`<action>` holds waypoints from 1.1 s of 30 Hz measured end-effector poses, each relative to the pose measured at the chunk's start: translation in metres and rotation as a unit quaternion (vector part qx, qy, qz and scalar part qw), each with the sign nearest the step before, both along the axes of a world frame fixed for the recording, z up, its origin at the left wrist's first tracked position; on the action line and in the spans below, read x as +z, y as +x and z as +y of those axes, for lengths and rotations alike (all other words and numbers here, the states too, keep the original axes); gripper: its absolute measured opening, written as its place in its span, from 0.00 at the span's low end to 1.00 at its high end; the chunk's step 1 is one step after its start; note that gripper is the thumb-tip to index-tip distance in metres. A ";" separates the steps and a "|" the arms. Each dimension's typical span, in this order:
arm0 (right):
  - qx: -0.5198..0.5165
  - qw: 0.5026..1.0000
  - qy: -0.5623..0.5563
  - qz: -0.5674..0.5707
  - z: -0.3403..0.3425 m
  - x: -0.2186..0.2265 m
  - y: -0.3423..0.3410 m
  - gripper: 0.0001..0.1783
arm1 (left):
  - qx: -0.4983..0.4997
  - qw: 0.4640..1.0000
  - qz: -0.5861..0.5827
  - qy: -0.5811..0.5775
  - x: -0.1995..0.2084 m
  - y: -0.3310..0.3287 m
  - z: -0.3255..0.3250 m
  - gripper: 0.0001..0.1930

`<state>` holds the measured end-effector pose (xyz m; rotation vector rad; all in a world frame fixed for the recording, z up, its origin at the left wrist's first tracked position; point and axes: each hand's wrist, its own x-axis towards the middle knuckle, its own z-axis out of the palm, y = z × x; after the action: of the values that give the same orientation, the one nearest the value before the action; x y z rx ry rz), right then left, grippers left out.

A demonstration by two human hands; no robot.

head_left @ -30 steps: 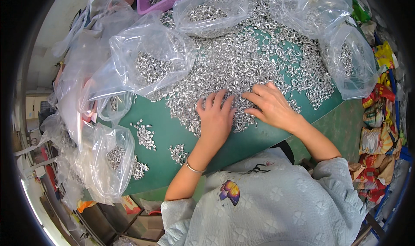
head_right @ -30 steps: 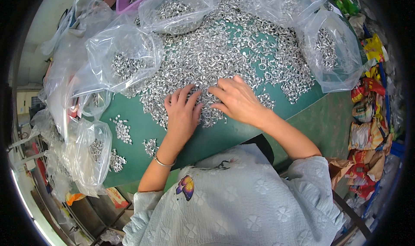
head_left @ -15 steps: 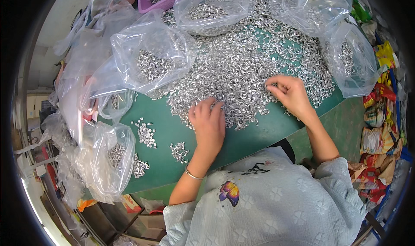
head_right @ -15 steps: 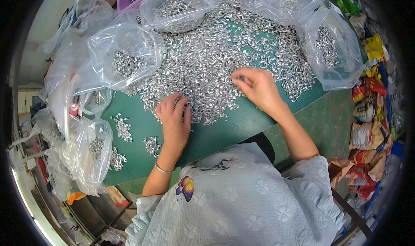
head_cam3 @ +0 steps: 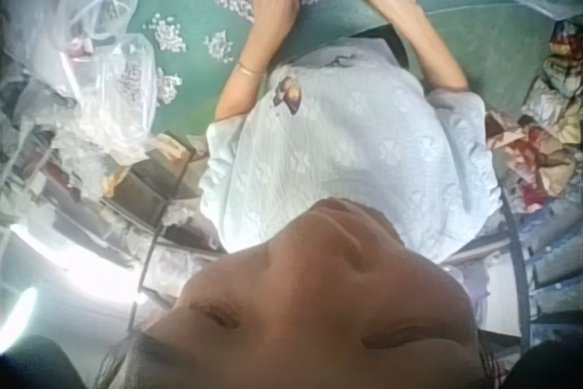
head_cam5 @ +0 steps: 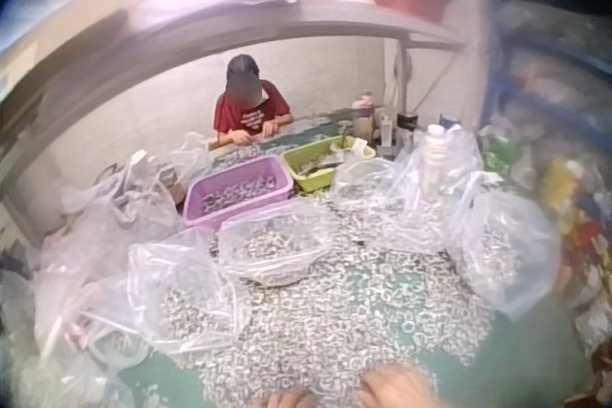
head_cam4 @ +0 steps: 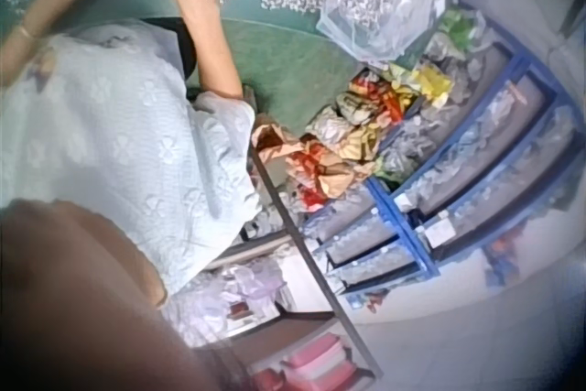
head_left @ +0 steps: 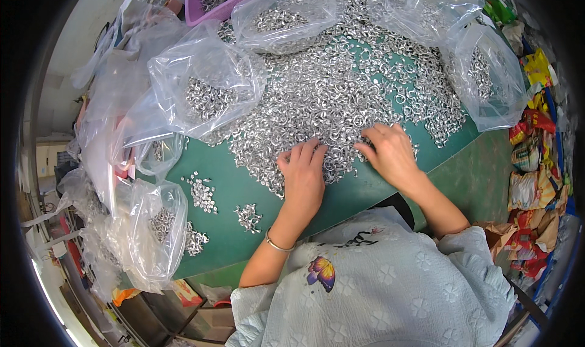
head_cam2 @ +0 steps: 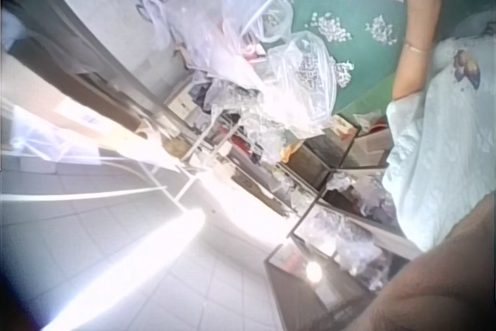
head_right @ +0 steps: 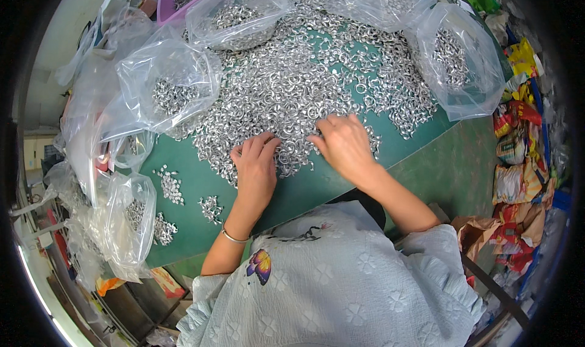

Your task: The person sorts small metal jewelry hooks by hand on a green workspace, picking through a large pile and moving selected items into various plastic bags and containers.

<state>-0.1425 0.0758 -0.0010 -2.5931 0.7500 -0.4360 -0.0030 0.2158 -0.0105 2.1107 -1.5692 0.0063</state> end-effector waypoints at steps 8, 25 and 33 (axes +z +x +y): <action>0.004 0.999 0.035 -0.016 -0.003 -0.003 -0.003 0.06 | 0.000 0.999 0.028 -0.030 0.000 0.001 0.002 0.13; -0.115 0.381 0.803 -0.443 -0.056 0.013 -0.018 0.05 | -0.003 0.995 0.074 -0.063 0.000 -0.008 -0.021 0.15; -0.086 0.932 0.340 -0.089 -0.056 0.000 -0.032 0.07 | -0.062 0.996 0.039 -0.050 0.007 -0.018 -0.055 0.17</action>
<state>-0.1743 0.0202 -0.0011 -1.8269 0.8773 -0.3711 -0.0214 0.1607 -0.0032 1.9123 -1.6164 -0.0387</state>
